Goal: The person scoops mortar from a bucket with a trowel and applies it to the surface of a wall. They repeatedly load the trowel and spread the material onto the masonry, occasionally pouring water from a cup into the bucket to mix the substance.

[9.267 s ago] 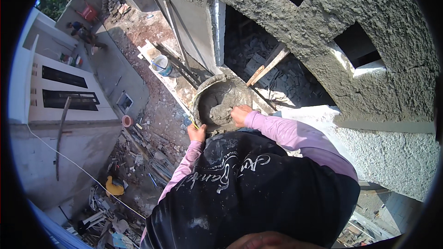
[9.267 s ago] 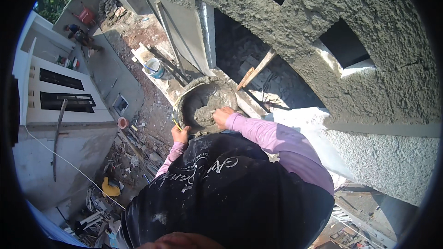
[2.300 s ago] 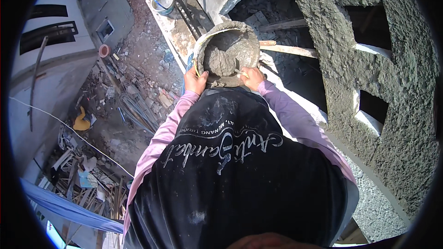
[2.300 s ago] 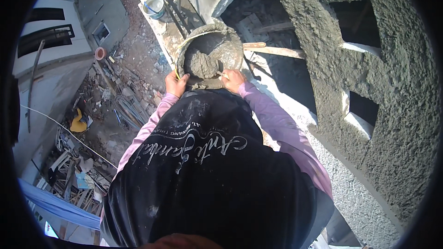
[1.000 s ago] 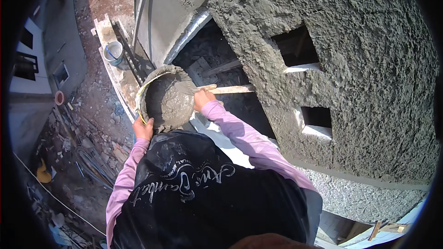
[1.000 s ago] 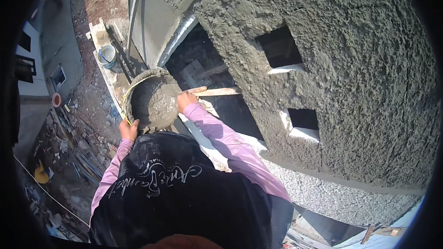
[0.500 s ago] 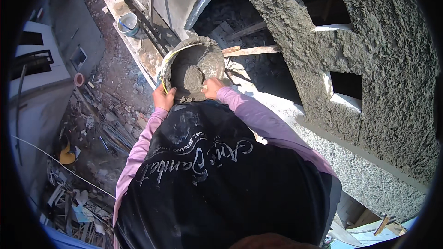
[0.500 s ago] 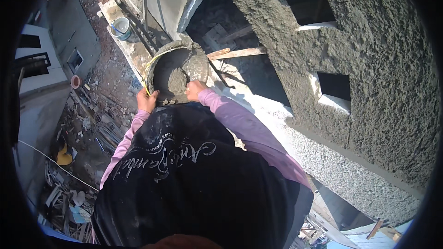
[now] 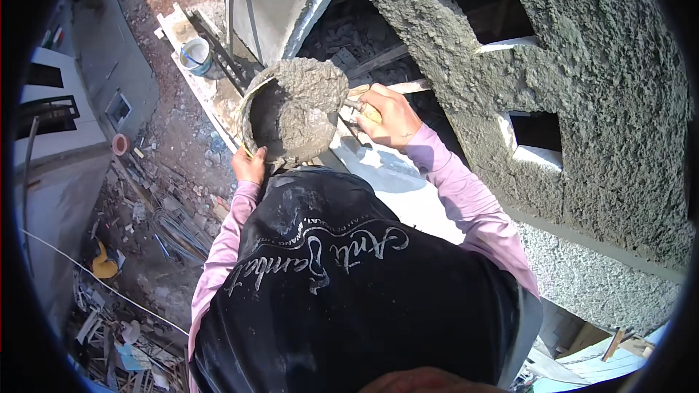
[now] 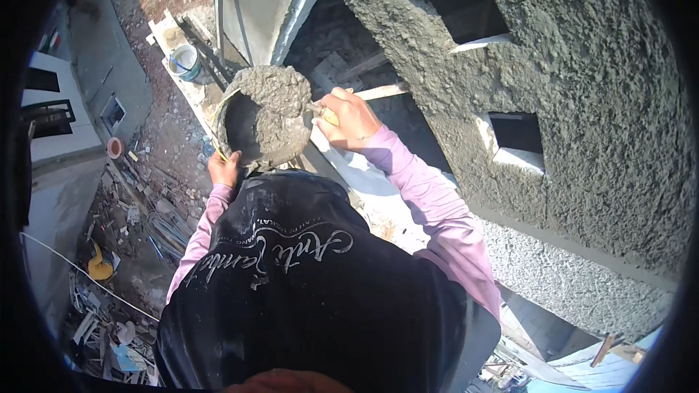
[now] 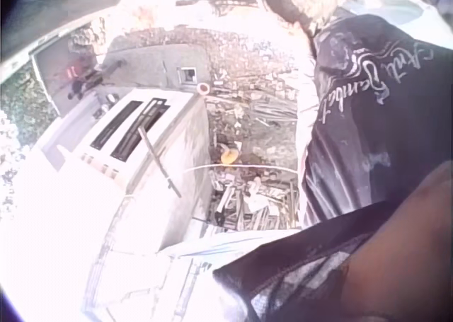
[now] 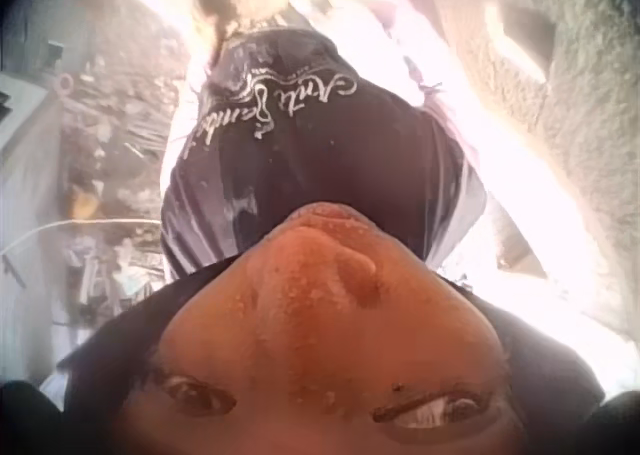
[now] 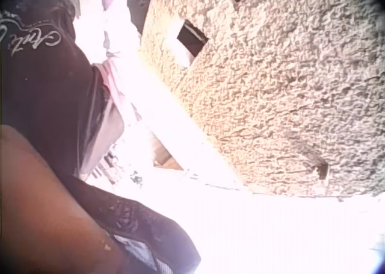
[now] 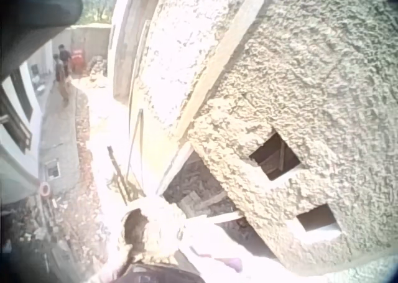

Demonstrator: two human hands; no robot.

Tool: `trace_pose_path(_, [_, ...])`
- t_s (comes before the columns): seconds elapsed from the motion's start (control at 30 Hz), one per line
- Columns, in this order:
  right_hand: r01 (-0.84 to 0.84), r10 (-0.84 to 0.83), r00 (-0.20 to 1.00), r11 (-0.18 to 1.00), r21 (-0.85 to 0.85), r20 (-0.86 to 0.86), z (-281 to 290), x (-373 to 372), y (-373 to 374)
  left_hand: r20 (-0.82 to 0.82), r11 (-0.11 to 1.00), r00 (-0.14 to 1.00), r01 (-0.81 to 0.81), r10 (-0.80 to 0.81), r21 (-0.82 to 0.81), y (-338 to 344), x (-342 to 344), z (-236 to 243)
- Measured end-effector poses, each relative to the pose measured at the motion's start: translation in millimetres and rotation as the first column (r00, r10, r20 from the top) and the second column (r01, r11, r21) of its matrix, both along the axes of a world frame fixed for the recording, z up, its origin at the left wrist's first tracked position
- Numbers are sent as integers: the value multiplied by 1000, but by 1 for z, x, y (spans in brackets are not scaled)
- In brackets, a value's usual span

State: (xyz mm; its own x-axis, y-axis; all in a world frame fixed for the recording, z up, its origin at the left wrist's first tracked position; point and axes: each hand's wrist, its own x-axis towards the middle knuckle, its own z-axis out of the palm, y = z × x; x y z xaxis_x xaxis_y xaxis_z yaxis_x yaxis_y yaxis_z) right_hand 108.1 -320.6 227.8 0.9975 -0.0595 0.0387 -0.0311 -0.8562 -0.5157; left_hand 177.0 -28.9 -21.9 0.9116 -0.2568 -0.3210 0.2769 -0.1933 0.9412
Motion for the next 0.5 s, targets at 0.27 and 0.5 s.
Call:
trace_pose_path(0.27, [110,118,931,812,573,-346,223,53,-82,-9,998,999,-31,30,-53,4,0,-6])
trace_pose_path(0.5, [632,-678,731,717,293,80,297,16,-224,-3,994,999,40,-40,100,-3,10,12])
